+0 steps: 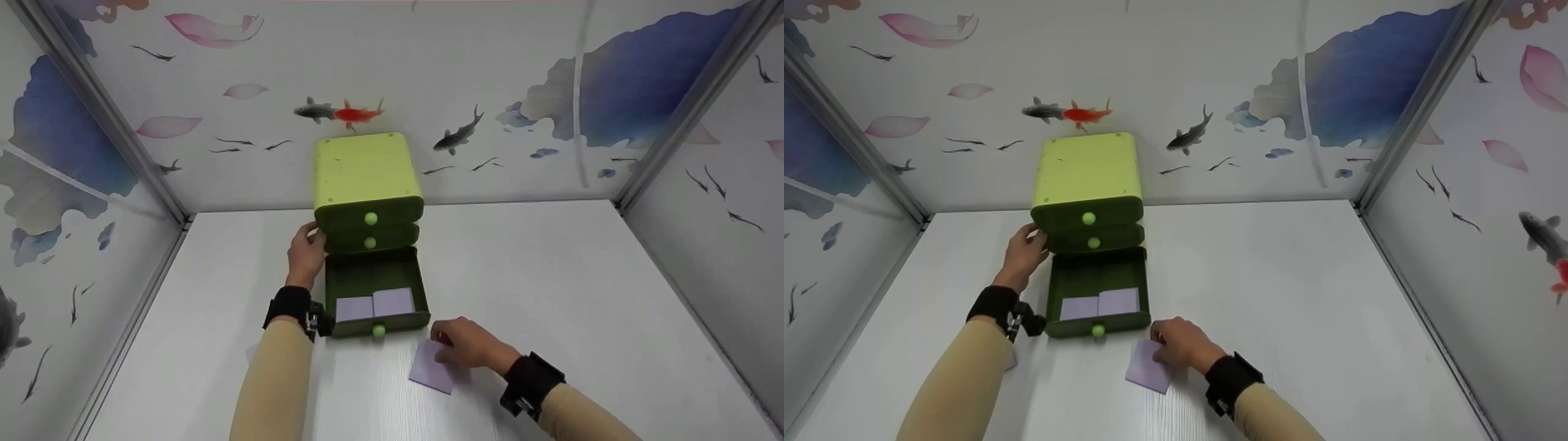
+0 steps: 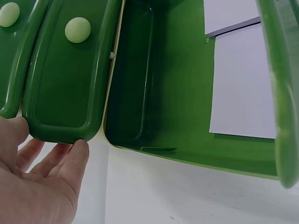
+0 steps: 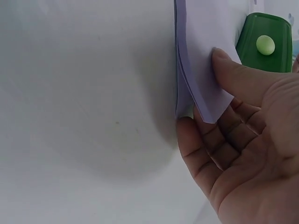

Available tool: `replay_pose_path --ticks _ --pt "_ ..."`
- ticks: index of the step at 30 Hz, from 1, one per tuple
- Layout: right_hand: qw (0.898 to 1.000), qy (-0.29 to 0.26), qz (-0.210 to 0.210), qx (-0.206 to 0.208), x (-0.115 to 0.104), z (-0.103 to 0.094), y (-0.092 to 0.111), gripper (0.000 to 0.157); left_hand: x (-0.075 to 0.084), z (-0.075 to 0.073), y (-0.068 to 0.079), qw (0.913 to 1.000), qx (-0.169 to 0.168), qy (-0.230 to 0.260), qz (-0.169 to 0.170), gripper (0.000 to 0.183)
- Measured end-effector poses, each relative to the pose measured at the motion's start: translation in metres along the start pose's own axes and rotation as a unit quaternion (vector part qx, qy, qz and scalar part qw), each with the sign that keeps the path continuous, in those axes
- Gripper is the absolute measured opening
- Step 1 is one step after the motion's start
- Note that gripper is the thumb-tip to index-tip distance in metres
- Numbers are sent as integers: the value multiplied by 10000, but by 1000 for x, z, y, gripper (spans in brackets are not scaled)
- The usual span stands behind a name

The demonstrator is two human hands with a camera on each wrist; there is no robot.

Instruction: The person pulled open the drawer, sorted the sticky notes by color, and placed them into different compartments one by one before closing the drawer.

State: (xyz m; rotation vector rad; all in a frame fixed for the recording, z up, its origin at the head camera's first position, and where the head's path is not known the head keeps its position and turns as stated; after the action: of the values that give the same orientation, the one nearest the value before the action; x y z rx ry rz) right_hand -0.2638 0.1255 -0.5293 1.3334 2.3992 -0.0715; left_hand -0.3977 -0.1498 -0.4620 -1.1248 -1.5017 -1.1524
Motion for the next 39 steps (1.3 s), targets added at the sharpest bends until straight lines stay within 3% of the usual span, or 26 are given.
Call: replay_pose_path --ticks 6,14,25,28,33,39 --pt "9996 -147 -143 182 -3 -8 0 15 0 0 -1 10000 4 29 55 46" --pt "9987 -410 -290 -122 -6 -11 1 12 0 0 -1 10000 3 77 41 46" --pt "9970 -689 -27 -344 3 -19 2 27 1 0 1 9999 -20 46 103 47" --pt "9978 -585 -142 -281 3 -23 3 27 1 0 1 10000 -14 14 94 48" --pt "9989 -255 -400 17 3 -36 4 14 0 0 0 10000 -52 46 49 48" --pt "9989 -157 -432 110 7 -53 4 14 0 1 -1 10000 -13 52 37 47"
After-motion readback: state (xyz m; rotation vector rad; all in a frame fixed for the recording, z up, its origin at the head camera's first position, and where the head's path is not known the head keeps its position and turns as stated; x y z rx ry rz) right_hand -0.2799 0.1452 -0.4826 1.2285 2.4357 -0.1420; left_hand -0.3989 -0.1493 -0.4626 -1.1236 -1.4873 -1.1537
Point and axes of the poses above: each hand's wrist, its own y-axis away from the middle knuckle, its own z-axis out of the palm, x = y × z, the point moved 9 cm from there along -y, towards the middle knuckle, and after that the axes turned 11 degrees about y, right-handed, at the moved point
